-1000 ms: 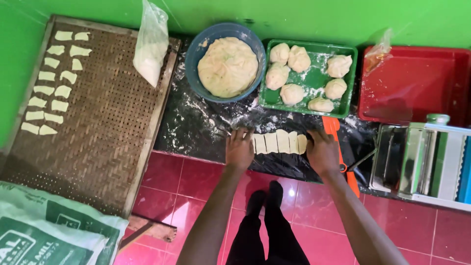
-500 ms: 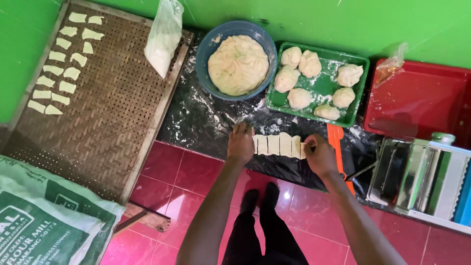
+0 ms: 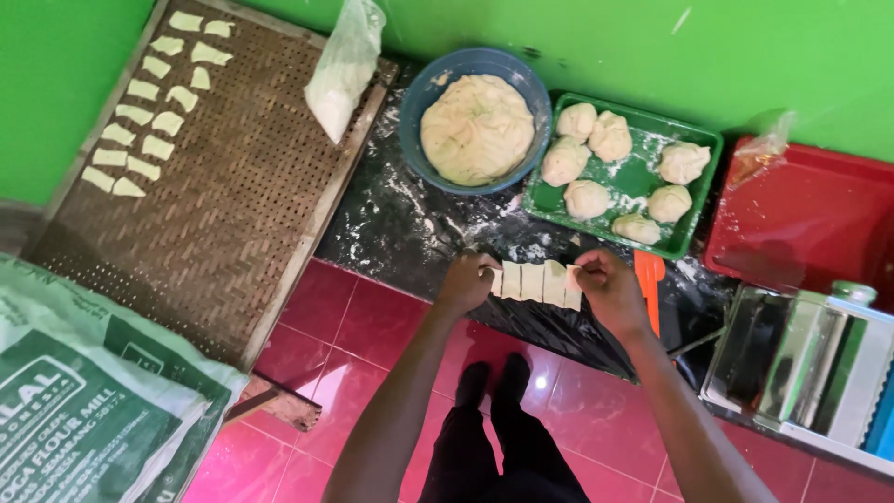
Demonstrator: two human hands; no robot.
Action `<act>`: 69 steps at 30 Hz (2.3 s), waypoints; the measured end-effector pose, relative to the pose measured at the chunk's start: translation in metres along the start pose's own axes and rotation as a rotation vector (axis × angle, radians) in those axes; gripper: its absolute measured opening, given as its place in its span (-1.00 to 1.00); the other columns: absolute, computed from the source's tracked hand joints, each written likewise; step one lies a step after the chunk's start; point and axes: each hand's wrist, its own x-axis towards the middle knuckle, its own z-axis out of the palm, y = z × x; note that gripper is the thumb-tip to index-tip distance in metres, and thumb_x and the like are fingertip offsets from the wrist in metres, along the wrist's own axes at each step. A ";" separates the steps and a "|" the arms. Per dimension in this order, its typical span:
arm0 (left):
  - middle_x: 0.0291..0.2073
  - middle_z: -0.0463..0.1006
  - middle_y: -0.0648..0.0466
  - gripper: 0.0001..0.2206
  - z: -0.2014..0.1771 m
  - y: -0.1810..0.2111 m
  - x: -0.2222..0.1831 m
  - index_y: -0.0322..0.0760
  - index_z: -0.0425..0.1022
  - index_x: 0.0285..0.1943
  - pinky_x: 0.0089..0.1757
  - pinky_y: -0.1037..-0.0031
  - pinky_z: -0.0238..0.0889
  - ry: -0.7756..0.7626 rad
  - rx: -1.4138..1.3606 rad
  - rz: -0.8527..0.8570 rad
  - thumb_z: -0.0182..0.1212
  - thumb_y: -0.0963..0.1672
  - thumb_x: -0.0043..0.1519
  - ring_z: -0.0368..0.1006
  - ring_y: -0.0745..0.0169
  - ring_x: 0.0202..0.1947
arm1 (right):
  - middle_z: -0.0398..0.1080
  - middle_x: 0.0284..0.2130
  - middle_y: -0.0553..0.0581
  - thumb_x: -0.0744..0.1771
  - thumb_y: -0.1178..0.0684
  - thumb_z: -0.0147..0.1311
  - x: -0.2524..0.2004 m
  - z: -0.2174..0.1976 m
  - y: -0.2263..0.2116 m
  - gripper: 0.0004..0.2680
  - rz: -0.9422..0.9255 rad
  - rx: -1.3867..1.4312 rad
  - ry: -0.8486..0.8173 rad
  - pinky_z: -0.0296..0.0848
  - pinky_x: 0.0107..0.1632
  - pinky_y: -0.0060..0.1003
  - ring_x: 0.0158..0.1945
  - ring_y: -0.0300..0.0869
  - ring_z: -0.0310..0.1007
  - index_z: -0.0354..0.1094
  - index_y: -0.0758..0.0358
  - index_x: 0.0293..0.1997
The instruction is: Flattening dough using a manual pasta machine and cutting it into rectangular strips.
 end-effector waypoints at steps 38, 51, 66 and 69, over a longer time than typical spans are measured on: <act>-0.41 0.65 -0.16 -0.81 -0.465 -0.313 -0.028 -0.36 0.63 -0.17 -0.30 0.26 0.43 0.860 -0.270 -0.412 0.10 -0.21 0.16 0.57 0.14 -0.41 | 0.47 -0.35 0.04 0.35 0.16 0.14 0.241 0.636 -0.264 -0.94 -0.494 -0.130 -0.800 0.46 -0.14 -0.28 -0.24 -0.25 0.49 0.41 0.25 -0.15; -0.25 0.56 -0.30 -0.76 -0.486 -0.418 0.001 -0.37 0.52 -0.04 -0.25 0.01 0.36 1.044 -0.016 -0.416 0.11 -0.21 0.12 0.50 -0.35 -0.23 | 0.45 -0.39 0.06 0.35 0.14 0.15 0.300 0.762 -0.257 -0.91 -0.562 -0.250 -0.941 0.45 -0.19 -0.26 -0.31 -0.23 0.46 0.38 0.27 -0.13; -0.02 0.54 -0.28 -0.75 -0.535 -0.324 -0.017 -0.35 0.57 0.04 -0.05 0.00 0.37 0.981 0.257 -0.621 0.19 -0.20 0.19 0.48 -0.35 -0.03 | 0.47 -0.39 0.12 0.33 0.15 0.18 0.302 0.773 -0.259 -0.87 -0.551 -0.349 -0.822 0.44 -0.25 -0.21 -0.35 -0.16 0.48 0.36 0.26 -0.08; 0.01 0.51 -0.29 -0.72 -0.541 -0.311 -0.020 -0.38 0.54 0.08 -0.06 -0.01 0.36 0.957 0.215 -0.663 0.18 -0.16 0.20 0.46 -0.37 -0.03 | 0.47 -0.39 0.14 0.31 0.17 0.17 0.303 0.772 -0.256 -0.84 -0.503 -0.330 -0.792 0.47 -0.23 -0.21 -0.34 -0.14 0.49 0.38 0.24 -0.04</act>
